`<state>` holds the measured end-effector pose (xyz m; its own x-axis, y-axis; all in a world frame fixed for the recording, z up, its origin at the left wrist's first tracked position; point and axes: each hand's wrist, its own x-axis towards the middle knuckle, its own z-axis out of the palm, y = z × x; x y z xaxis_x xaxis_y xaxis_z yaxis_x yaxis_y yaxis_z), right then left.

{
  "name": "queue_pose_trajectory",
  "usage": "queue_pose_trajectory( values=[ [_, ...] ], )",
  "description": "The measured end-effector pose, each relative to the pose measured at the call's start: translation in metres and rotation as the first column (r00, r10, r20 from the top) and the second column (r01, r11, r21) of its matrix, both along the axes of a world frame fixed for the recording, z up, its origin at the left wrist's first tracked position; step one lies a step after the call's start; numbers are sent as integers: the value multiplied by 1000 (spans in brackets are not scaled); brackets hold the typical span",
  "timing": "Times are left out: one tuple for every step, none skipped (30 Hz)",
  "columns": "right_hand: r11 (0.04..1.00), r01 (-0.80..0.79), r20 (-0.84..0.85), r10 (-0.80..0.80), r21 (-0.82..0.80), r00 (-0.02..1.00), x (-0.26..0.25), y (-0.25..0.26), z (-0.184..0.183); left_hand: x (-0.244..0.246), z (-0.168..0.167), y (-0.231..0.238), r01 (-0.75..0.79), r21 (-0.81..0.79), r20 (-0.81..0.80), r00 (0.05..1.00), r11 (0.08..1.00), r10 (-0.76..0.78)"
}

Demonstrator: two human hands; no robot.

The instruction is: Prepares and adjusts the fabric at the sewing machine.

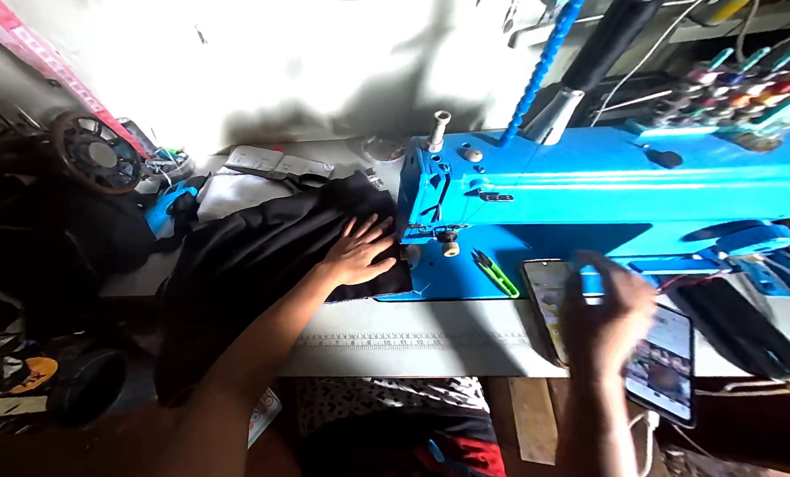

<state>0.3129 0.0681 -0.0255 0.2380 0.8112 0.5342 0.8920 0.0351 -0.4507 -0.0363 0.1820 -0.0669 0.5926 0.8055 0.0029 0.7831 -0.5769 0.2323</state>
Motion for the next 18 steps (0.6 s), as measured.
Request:
queue_pose_trajectory(
  values=[
    [990,123,-6,-124,-65,992,19,1,7,0,-1,0,1,3,6,1000,1000,-1],
    [967,210,-9,-213,-145,977,35,4,11,0,-1,0,2,0,9,1000,1000,-2],
    [945,249,-4,-256,-213,967,47,8,10,0,0,-1,3,-5,6,1000,1000,-3],
    [930,251,18,-256,-269,967,57,10,8,1,1,-1,4,-11,8,1000,1000,-4],
    [920,243,47,-240,-306,970,63,12,5,1,2,-1,4,-13,8,1000,1000,-3],
    [918,233,80,-219,-322,972,66,12,1,2,3,-1,2,-21,2,1000,1000,-2],
    [918,217,94,-197,-333,976,68,11,-1,1,3,0,-1,-31,-3,1000,1000,1],
    [917,194,94,-172,-348,981,70,10,-2,0,3,1,-1,-49,-5,1000,999,1],
    [911,174,90,-151,-374,984,71,9,-3,-1,2,1,-1,-58,-7,1000,998,0],
    [897,161,90,-136,-411,987,72,9,-4,0,2,1,0,-59,-10,1000,998,0],
    [886,153,89,-126,-439,988,75,9,-4,1,3,1,-2,-54,-10,1000,999,1],
    [880,140,88,-113,-454,990,78,9,-5,2,4,0,-5,-38,-6,1000,999,5],
    [879,127,85,-99,-459,991,80,9,-6,2,5,0,-7,-35,-11,1000,999,7],
    [884,118,79,-92,-452,993,83,9,-7,2,5,-1,-9,-35,-15,1000,999,8],
    [895,112,74,-88,-431,993,86,8,-8,2,5,-1,-9,-32,-14,1000,999,9],
    [913,104,67,-84,-394,994,89,8,-5,2,4,0,-10,-27,-14,1000,1000,10],
    [938,97,53,-84,-332,995,92,7,0,2,2,1,-15,-25,-19,1000,1000,14],
    [960,102,39,-95,-259,995,94,5,8,1,1,1,-23,-29,-21,1000,999,23]
  ],
)
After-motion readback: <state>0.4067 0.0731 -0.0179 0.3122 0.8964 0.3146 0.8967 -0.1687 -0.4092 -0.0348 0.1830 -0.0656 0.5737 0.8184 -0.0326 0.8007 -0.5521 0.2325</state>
